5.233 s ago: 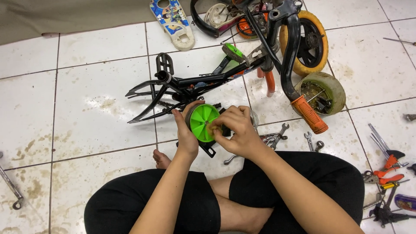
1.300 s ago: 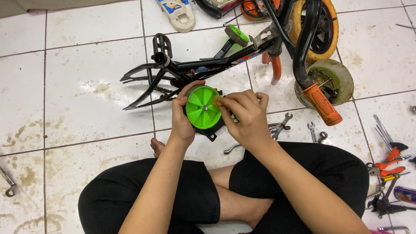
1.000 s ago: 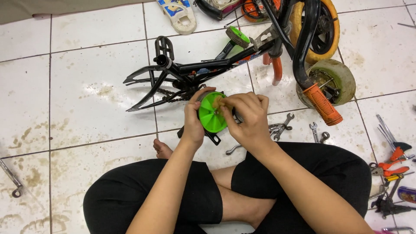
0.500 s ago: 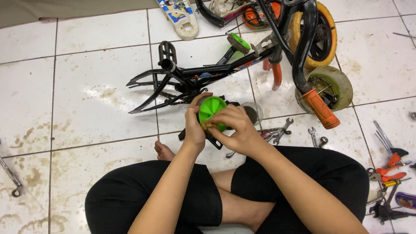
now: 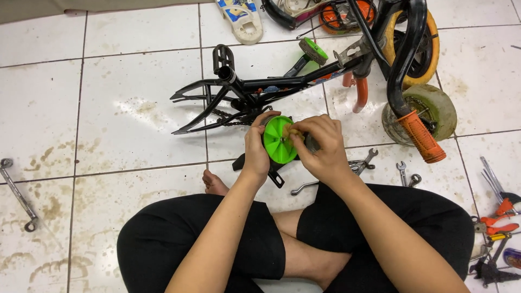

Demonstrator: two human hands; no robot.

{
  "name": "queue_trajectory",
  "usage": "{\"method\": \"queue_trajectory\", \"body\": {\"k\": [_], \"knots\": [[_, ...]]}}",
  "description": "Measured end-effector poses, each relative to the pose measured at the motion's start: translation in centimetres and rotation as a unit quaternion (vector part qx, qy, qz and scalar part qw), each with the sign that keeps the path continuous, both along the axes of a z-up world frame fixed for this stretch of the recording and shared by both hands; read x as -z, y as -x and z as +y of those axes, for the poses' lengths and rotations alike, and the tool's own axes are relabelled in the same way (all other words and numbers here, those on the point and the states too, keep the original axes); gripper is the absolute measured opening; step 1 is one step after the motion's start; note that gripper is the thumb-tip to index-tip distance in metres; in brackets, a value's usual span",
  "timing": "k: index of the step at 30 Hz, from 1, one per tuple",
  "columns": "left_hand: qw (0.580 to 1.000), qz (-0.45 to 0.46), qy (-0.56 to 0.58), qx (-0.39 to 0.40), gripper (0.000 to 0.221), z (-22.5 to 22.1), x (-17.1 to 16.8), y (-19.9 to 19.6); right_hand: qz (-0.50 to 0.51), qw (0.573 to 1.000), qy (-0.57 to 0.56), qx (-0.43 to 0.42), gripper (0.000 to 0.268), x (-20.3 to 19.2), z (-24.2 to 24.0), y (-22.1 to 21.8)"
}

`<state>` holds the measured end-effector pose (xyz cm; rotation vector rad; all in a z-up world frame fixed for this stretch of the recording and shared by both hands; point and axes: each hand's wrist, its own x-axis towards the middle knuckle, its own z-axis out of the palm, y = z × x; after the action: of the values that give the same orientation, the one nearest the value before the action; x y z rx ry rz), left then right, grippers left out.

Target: Applying lubricant to a bicycle wheel and rotating it to distribute the fluid.

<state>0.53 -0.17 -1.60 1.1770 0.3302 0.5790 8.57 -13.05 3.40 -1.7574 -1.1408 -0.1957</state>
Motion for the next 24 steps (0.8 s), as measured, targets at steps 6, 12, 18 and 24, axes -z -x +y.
{"method": "queue_trajectory", "body": {"k": [6,12,18,24], "knots": [[0.999,0.007,-0.020,-0.026,0.046,0.4,0.2,0.0,-0.024,0.998,0.031,-0.044,0.020,0.0,0.2,0.5],[0.998,0.014,-0.020,-0.050,0.047,0.5,0.7,-0.1,0.015,0.999,0.021,0.043,0.012,1.6,-0.2,-0.4],[0.996,0.044,-0.033,-0.071,0.048,1.1,0.2,0.5,0.074,0.994,0.051,-0.063,0.011,0.5,-0.1,1.2],[0.997,0.057,-0.027,-0.036,0.047,-0.1,-0.1,0.1,0.002,0.992,0.087,-0.095,0.013,-0.1,-0.3,0.6]]}}
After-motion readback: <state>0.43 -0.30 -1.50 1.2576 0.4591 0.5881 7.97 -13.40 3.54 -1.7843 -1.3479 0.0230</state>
